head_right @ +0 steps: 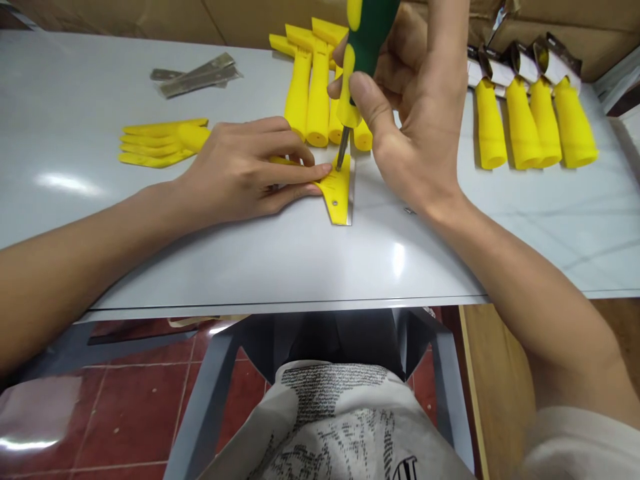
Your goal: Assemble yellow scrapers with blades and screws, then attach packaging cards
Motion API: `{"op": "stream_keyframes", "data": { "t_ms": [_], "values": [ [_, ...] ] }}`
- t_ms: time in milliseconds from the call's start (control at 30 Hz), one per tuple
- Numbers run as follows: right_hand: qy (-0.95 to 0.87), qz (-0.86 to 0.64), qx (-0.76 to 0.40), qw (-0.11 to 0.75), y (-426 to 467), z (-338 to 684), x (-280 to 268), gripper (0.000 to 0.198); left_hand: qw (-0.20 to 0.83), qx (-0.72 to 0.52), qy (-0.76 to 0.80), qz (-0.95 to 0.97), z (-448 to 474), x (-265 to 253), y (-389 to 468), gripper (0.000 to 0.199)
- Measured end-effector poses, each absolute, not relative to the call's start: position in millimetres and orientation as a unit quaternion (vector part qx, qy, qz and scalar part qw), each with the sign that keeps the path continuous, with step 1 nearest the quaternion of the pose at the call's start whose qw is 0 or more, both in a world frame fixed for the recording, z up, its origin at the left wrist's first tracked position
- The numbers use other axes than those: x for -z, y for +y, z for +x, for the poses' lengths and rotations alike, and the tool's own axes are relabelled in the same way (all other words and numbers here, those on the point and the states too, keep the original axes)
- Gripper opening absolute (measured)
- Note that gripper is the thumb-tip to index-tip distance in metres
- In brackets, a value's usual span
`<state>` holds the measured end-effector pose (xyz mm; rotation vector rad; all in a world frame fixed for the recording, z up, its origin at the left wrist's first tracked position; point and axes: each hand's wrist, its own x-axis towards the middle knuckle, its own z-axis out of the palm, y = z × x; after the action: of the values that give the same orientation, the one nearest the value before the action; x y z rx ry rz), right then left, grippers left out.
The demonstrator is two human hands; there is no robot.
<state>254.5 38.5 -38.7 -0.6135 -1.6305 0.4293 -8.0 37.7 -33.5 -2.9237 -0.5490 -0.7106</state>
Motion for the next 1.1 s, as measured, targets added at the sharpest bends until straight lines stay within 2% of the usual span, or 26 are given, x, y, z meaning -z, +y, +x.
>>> {"op": "stream_keyframes", "data": {
  "t_ms": [100, 233, 400, 467, 600, 667, 833, 900, 967, 1033, 1100],
  "values": [
    [-0.71, -0.233, -0.168, 0.643, 39, 251, 41, 0.055, 0.033, 0.227, -0.178, -0.957, -8, 33, 38, 0.033],
    [-0.709, -0.226, -0.141, 0.653, 49, 249, 46, 0.067, -0.01, 0.245, -0.188, -0.951, -7, 33, 36, 0.03],
    [-0.754, -0.167, -0.172, 0.612, 57, 259, 40, 0.049, -0.006, 0.237, -0.194, -0.952, -7, 34, 36, 0.033],
    [-0.756, -0.158, -0.168, 0.613, 59, 263, 38, 0.056, -0.011, 0.228, -0.2, -0.953, -7, 34, 36, 0.034],
    [-0.735, -0.261, -0.13, 0.612, 59, 265, 37, 0.091, -0.046, 0.213, -0.239, -0.946, -5, 32, 32, 0.037],
    [-0.719, -0.302, -0.131, 0.612, 58, 261, 38, 0.096, -0.051, 0.208, -0.263, -0.941, -2, 31, 25, 0.039],
    [-0.678, -0.299, -0.066, 0.668, 50, 248, 39, 0.093, -0.034, 0.202, -0.331, -0.921, 9, 29, -5, 0.041],
    [-0.667, -0.349, -0.033, 0.657, 39, 245, 36, 0.091, -0.02, 0.189, -0.349, -0.918, 13, 26, -16, 0.04],
    [-0.685, -0.43, -0.058, 0.585, 23, 242, 30, 0.084, 0.011, 0.16, -0.359, -0.92, 15, 22, -25, 0.039],
    [-0.67, -0.46, -0.077, 0.577, 5, 239, 22, 0.086, 0.05, 0.131, -0.36, -0.922, 17, 20, -30, 0.037],
    [-0.665, -0.453, -0.094, 0.586, -10, 236, 14, 0.075, 0.089, 0.112, -0.348, -0.927, 18, 19, -30, 0.036]
  ]
}}
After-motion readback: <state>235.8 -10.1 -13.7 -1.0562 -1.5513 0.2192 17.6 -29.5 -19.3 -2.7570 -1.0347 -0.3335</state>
